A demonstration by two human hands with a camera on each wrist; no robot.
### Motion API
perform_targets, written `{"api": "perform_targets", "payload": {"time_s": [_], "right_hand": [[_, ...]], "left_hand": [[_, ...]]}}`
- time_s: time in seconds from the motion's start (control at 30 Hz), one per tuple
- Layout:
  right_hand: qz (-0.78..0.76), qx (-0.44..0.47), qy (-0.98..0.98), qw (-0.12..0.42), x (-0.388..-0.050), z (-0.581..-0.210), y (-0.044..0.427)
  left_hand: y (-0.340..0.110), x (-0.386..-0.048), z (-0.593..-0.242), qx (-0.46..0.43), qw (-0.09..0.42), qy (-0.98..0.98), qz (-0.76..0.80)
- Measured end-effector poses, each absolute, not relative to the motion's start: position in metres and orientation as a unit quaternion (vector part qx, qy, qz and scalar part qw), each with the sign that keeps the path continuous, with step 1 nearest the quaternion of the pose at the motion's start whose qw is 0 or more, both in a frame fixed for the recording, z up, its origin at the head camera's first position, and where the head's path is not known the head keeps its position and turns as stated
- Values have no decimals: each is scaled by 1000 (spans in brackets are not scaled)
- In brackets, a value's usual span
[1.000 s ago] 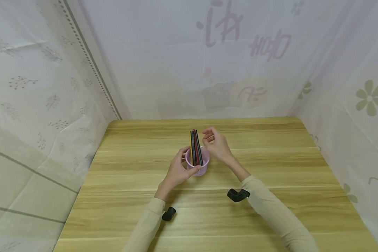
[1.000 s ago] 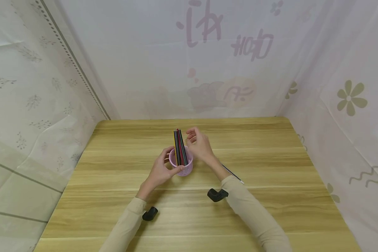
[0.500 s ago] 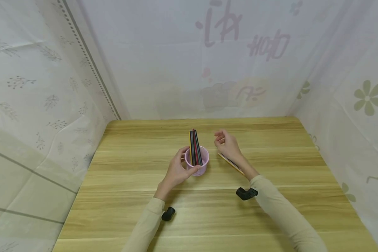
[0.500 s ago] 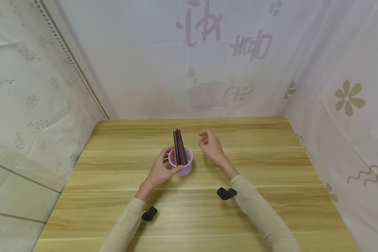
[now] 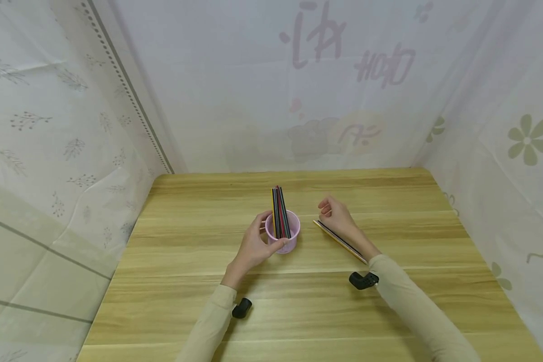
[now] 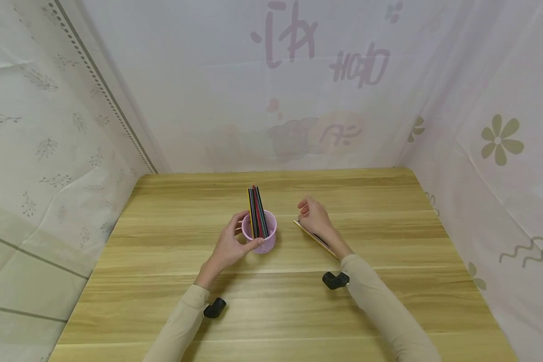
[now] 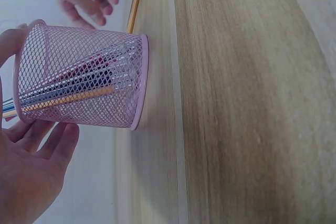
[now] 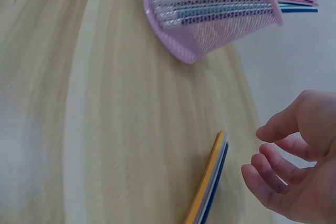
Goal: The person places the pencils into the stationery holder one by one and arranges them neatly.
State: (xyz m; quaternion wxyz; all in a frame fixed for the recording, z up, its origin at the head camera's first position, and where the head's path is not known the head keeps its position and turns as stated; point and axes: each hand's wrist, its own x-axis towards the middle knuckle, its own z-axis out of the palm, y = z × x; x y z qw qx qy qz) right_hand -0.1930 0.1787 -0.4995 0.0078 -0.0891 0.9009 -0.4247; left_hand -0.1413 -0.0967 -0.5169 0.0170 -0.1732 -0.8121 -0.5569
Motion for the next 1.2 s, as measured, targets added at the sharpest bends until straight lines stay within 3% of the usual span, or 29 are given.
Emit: {"api": "perform_targets", "payload": {"time_s": [0.4,1.2], "right_hand": [[-364,-110,923,59,-190,-518,195],[-275,-143,950,41,-198,-513,192]], "left_hand": [[-97,-142,-517,-168,13,-812,-558],[-96,-142,-517,-166,7,-812,-560]]}}
